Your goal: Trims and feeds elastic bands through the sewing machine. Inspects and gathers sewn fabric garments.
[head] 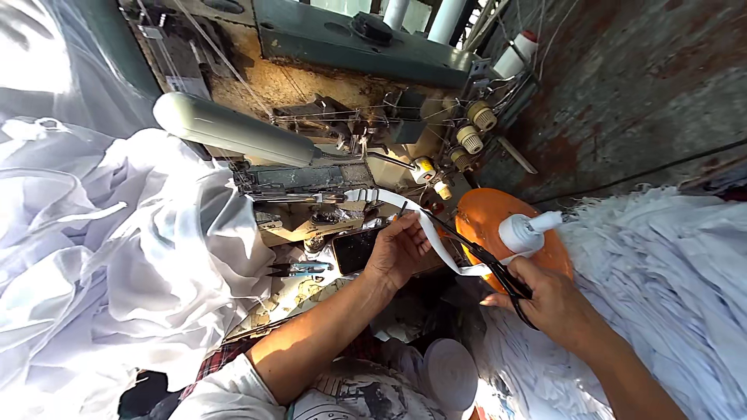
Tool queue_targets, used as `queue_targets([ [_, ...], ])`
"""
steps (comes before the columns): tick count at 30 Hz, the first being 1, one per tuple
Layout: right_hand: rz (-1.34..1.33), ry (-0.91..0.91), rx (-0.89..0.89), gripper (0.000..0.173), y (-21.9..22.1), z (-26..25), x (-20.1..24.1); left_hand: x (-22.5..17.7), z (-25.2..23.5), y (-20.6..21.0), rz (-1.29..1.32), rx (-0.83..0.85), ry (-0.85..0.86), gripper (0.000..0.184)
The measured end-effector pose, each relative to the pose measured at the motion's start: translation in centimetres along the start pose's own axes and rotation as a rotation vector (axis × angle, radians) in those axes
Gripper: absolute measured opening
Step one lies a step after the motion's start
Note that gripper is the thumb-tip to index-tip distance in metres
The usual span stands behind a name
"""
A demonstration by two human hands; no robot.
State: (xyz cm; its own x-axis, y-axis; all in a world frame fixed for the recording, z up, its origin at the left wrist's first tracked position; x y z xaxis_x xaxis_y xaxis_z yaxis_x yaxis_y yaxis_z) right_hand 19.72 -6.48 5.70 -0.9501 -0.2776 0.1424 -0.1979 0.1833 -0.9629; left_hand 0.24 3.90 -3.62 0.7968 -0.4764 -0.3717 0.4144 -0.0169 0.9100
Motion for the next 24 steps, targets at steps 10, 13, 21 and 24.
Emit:
queue_targets([
  [10,0.064,-0.029,-0.051,0.062,-0.06,0.07,0.04,0.21,-0.35,0.55,0.154,0.005,-0.082,0.017],
  [13,0.06,-0.014,-0.045,0.062,0.04,0.14,0.1,0.23,-0.27,0.56,0.165,0.056,-0.067,0.014],
  [21,0.061,0.004,-0.031,0.064,0.15,-0.13,0.32,0.27,-0.53,-0.06,0.113,0.094,-0.004,0.017],
  [24,0.064,0.024,0.008,0.062,0.06,-0.49,0.43,0.36,-0.56,-0.03,0.098,0.072,0.003,0.018],
])
Point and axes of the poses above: each hand's wrist, its own z-axis away from the middle knuckle, its own y-axis out of the palm, x = y × z, the point moved 5 cm from there along -z, towards the middle knuckle, and after that the axes turned 2 degrees about -z, right-handed, at the moved point
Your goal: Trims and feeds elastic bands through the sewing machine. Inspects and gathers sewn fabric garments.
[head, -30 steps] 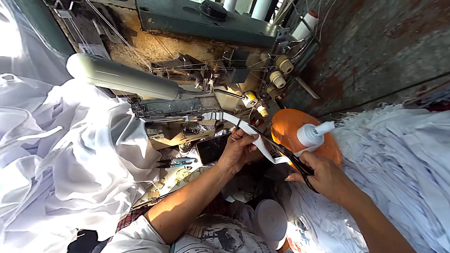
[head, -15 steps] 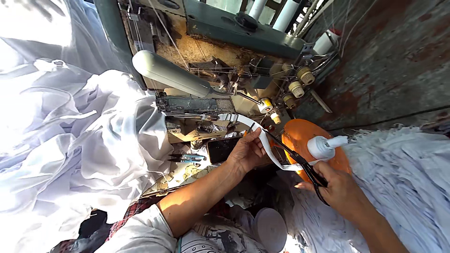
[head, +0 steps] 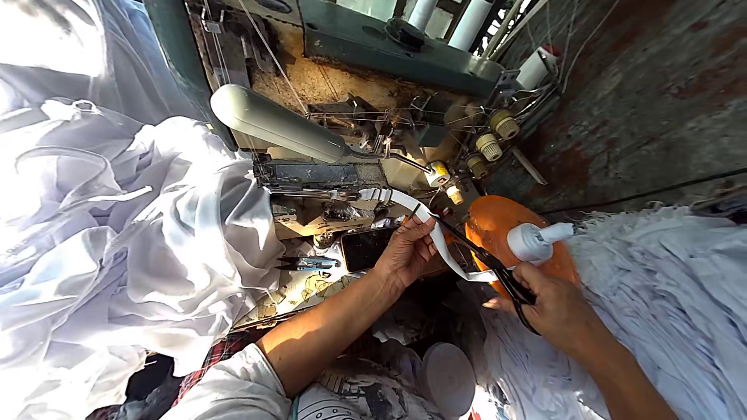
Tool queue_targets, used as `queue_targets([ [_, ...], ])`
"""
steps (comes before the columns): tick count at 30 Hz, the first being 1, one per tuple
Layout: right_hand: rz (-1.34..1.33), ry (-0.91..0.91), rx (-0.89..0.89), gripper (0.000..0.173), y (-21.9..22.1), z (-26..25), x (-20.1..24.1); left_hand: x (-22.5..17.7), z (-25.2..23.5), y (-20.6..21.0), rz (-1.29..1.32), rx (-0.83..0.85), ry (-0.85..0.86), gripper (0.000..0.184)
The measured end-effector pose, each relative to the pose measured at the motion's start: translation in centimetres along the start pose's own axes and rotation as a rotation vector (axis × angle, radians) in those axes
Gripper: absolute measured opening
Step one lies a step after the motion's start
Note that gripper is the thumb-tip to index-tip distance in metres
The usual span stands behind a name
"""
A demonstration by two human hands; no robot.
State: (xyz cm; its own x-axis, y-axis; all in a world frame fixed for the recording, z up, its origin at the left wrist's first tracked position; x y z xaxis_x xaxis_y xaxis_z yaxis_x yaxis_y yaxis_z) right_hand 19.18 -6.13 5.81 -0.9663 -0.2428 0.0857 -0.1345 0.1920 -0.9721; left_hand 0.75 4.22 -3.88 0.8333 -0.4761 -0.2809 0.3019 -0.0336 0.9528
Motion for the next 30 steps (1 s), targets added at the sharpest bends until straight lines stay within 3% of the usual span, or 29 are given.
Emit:
queue_targets([
  [5,0.0,0.036,0.076,0.065,-0.1,-1.1,0.6,0.1,0.0,-0.1,-0.017,-0.023,0.025,0.019],
  [11,0.046,0.028,0.069,0.043,-0.3,-2.1,1.6,0.1,0.1,-0.1,-0.032,-0.06,0.029,0.02],
  [18,0.081,-0.048,0.011,0.038,0.0,-2.2,1.7,-0.3,0.3,0.0,-0.112,-0.083,0.059,0.017],
  [25,0.074,-0.094,-0.015,0.048,-0.6,-1.9,0.9,-0.2,0.2,0.4,-0.148,-0.107,0.067,0.016],
  [30,0.099,-0.109,-0.005,0.044,-1.1,-1.8,0.9,-0.3,0.1,0.4,-0.163,-0.121,0.069,0.015],
])
Point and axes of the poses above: each hand's wrist, its own z-axis away from the middle knuckle, its own y-axis out of the palm, x = y × z, the point moved 5 cm from there along -z, towards the middle knuckle, and after that the axes turned 2 degrees about -z, right-handed, at the moved point
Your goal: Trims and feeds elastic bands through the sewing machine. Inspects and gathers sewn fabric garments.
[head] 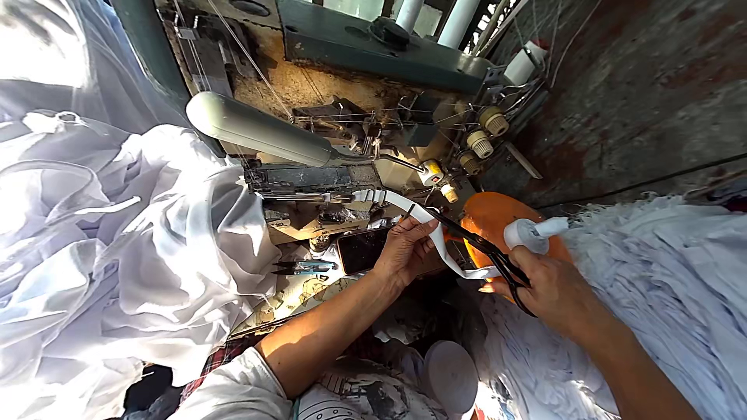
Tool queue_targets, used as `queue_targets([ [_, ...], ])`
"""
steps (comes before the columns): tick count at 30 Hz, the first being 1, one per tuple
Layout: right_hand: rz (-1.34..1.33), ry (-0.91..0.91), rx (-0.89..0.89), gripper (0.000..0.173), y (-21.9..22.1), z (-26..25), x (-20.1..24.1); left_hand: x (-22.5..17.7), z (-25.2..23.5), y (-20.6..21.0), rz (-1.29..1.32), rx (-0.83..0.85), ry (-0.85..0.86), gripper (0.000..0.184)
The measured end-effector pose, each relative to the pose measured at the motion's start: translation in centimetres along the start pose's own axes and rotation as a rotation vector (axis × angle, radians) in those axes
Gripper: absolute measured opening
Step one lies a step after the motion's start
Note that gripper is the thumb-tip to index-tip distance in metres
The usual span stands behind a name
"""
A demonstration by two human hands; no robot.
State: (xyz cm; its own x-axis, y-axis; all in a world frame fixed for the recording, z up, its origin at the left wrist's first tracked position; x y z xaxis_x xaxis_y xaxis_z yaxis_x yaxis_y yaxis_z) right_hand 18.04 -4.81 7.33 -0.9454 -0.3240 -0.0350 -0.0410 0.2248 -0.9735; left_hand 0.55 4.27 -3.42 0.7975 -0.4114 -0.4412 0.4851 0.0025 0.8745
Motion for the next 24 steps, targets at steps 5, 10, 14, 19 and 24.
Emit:
queue_targets([
  [5,-0.129,0.097,0.12,0.051,0.2,-0.2,-0.6,0.0,0.0,0.0,-0.01,-0.006,0.005,0.015],
  [10,-0.146,0.151,0.198,0.058,0.4,-0.7,-0.8,0.0,-0.1,-0.1,-0.025,-0.012,0.018,0.017],
  [14,-0.078,0.075,0.11,0.052,0.1,-1.2,-0.3,0.0,-0.1,-0.1,-0.041,-0.008,0.036,0.018],
  [19,-0.075,0.055,0.128,0.058,0.0,-2.1,-0.2,0.1,-0.2,-0.1,-0.061,-0.013,0.052,0.016],
  [24,-0.056,0.071,0.126,0.063,0.0,-2.0,-0.6,-0.1,0.0,0.1,-0.075,-0.02,0.058,0.015],
])
Point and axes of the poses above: each hand's wrist, its own z-axis away from the middle knuckle, its own y-axis out of the palm, x = y × z, the point moved 5 cm from there along -z, towards the middle knuckle, and after that the axes turned 2 degrees about -z, right-handed, at the moved point
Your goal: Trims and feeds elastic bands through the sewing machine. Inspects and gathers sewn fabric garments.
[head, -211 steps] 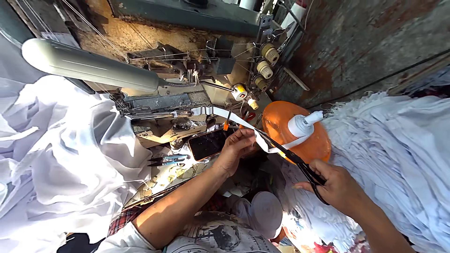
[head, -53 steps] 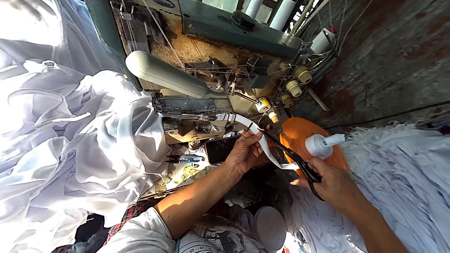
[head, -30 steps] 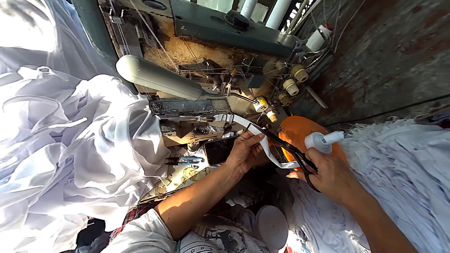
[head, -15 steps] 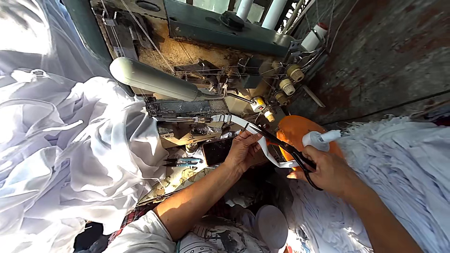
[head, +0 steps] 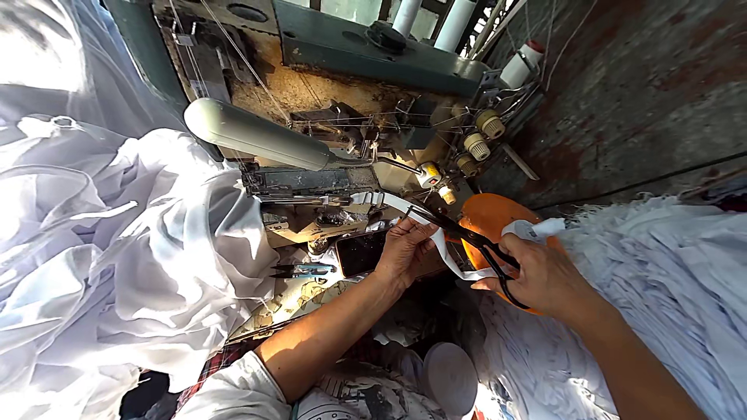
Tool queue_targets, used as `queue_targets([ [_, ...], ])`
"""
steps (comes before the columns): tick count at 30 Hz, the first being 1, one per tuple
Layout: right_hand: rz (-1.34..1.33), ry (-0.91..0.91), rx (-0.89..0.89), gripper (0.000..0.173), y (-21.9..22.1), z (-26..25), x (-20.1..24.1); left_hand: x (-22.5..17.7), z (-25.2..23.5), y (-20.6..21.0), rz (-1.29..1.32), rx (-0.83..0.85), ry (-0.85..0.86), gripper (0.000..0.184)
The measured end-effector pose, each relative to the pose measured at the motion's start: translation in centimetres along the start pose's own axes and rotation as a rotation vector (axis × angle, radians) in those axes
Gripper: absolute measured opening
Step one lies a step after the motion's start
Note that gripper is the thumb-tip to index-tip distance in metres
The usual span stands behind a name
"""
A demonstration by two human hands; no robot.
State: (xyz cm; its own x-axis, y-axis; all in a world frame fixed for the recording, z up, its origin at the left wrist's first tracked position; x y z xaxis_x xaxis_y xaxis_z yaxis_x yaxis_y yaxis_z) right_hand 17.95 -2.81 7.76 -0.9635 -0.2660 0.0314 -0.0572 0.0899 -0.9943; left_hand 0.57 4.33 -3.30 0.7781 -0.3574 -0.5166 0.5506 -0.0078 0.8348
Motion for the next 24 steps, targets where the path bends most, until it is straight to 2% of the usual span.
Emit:
queue_targets([
  [9,0.007,-0.067,0.046,0.065,-1.1,-1.1,-1.0,0.1,0.0,0.0,0.005,-0.038,-0.004,0.013],
  [16,0.009,-0.127,-0.024,0.066,-0.9,-0.9,-1.6,0.1,-0.1,0.0,-0.027,-0.036,0.006,0.013],
  [24,-0.097,-0.102,0.054,0.055,-0.4,-0.3,-2.0,0.0,-0.4,-0.1,-0.089,-0.022,0.052,0.014],
])
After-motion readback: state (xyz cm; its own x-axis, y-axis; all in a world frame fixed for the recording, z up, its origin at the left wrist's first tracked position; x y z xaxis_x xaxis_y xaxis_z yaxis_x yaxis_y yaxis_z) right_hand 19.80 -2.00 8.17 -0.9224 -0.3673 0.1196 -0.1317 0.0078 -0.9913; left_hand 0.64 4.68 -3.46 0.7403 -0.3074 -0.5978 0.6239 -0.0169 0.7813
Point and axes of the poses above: each hand's wrist, its own z-axis away from the middle knuckle, its own y-axis out of the palm, x = y × z, the point moved 5 cm from there along -z, towards the middle knuckle, and after that the axes turned 2 degrees about -z, right-handed, at the moved point
